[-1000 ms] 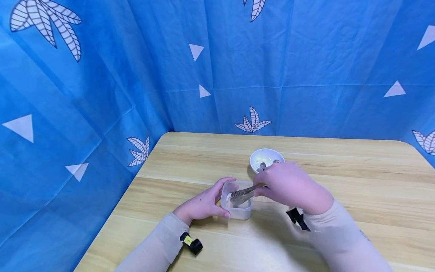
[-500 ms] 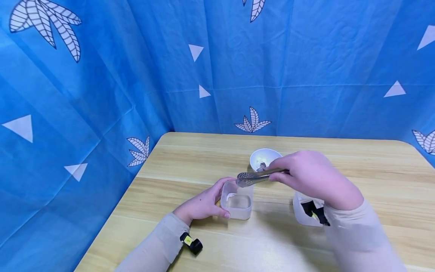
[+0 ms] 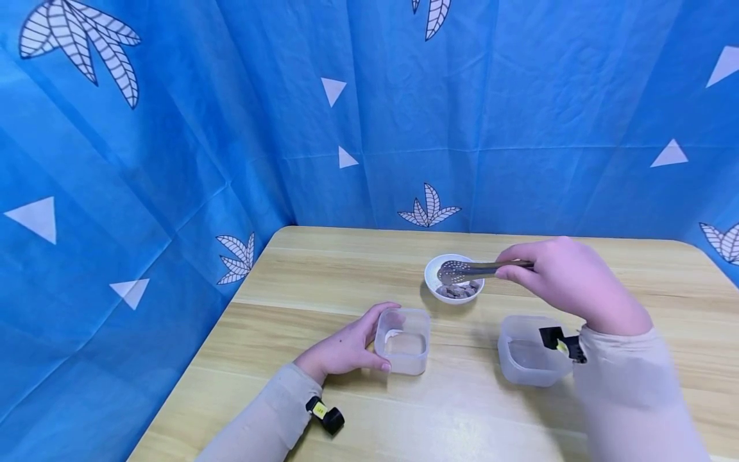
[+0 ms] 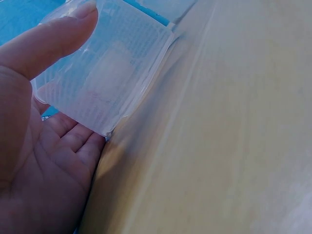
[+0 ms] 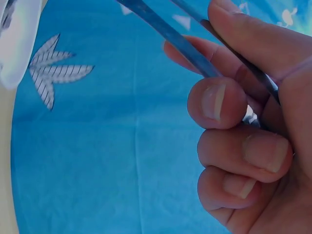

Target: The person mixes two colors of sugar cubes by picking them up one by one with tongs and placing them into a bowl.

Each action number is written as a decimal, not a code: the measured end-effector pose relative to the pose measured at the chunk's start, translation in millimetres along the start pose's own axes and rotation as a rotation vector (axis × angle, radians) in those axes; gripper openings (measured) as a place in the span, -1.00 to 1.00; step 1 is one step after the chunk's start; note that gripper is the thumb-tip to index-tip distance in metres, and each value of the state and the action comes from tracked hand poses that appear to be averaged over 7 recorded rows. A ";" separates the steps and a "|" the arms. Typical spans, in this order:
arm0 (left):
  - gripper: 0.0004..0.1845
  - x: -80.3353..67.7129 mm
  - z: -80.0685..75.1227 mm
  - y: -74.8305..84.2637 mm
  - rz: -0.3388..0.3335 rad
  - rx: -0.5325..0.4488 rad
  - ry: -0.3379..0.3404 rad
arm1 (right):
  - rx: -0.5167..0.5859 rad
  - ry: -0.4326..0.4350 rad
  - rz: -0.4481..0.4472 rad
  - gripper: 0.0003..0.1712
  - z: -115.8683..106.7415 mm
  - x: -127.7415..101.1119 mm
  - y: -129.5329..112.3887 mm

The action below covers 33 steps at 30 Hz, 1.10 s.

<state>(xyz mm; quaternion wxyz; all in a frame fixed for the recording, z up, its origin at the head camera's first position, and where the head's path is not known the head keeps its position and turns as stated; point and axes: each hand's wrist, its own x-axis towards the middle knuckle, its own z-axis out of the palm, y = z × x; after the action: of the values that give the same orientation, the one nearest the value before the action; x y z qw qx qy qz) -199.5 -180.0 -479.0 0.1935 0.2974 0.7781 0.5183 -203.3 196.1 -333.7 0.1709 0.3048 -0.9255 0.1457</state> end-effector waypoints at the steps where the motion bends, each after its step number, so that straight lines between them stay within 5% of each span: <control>1: 0.15 0.3 0.2 0.2 0.000 0.002 0.002 | -0.005 -0.013 0.016 -0.85 -1.0 -0.6 2.7; 23: 0.15 0.3 5.8 2.6 -0.007 0.020 0.018 | -0.048 -0.099 0.086 -0.79 -0.5 -5.0 13.2; 33: 0.18 -0.3 3.9 0.3 0.003 0.020 -0.001 | 0.040 -0.094 0.181 -0.67 2.1 -13.1 10.9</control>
<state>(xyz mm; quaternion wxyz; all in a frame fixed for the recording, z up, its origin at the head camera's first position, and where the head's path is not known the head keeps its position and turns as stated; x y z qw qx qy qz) -196.8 -177.5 -480.3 0.1902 0.3008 0.7826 0.5108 -200.6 210.4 -342.8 0.1073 0.2297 -0.9532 0.1646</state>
